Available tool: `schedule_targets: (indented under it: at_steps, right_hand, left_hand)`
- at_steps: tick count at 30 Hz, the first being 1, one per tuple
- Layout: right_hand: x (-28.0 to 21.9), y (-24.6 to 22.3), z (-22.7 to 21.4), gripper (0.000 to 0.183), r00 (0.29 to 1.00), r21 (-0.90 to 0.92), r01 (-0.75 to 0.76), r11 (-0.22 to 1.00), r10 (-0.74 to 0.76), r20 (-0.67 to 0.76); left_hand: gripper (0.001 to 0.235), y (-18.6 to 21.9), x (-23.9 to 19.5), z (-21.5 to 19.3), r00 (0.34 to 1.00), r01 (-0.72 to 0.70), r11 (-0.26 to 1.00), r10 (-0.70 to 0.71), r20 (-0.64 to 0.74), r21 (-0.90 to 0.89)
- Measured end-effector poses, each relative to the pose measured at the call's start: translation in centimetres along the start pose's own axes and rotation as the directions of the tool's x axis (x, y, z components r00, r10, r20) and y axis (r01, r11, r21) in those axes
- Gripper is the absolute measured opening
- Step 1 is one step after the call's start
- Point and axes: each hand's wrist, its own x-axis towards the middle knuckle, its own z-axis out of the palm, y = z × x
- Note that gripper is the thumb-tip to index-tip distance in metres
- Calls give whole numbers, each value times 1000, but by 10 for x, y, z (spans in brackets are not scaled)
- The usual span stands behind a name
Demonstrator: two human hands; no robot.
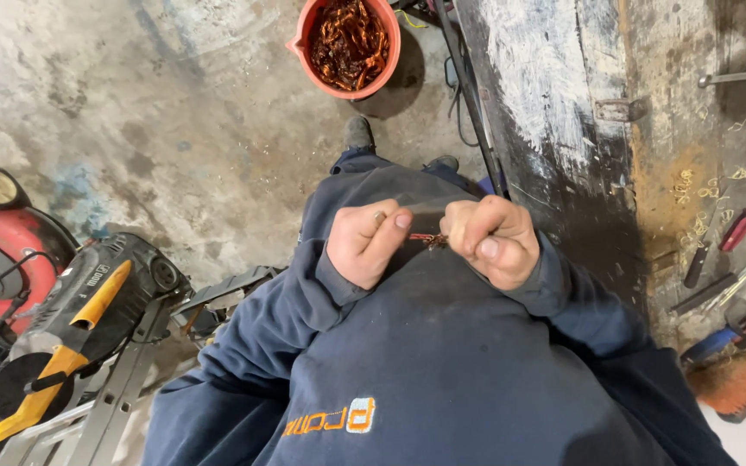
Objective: Stripping and organizing copper wire from motor windings at a workbench.
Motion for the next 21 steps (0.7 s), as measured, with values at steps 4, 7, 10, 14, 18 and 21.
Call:
schedule_targets:
  at_steps: [4,7,10,14,18,21]
  right_hand:
    - [-5,6,-1,8,991,94,-19,995,31,-128]
    - [-5,9,-1,8,988,102,2,995,14,-152]
    - [-11,13,-9,10,978,129,34,991,-6,-208]
    - [-27,6,-33,13,950,97,201,975,-170,-262]
    - [-30,-2,-33,17,933,269,253,929,-161,-321]
    - [-13,-11,-19,17,953,346,162,924,-56,-297]
  left_hand:
    - [30,-3,-2,3,999,-49,998,49,12,27]
    - [33,-9,-5,3,1000,-9,999,9,-2,54]
    - [37,-23,-11,-3,996,90,991,-92,-8,-94]
    - [39,-47,-27,-15,972,-149,925,72,-223,-350]
    - [39,-62,-29,-22,945,-101,675,-164,-282,-731]
    - [29,-20,-4,-33,966,-141,966,87,-242,-217]
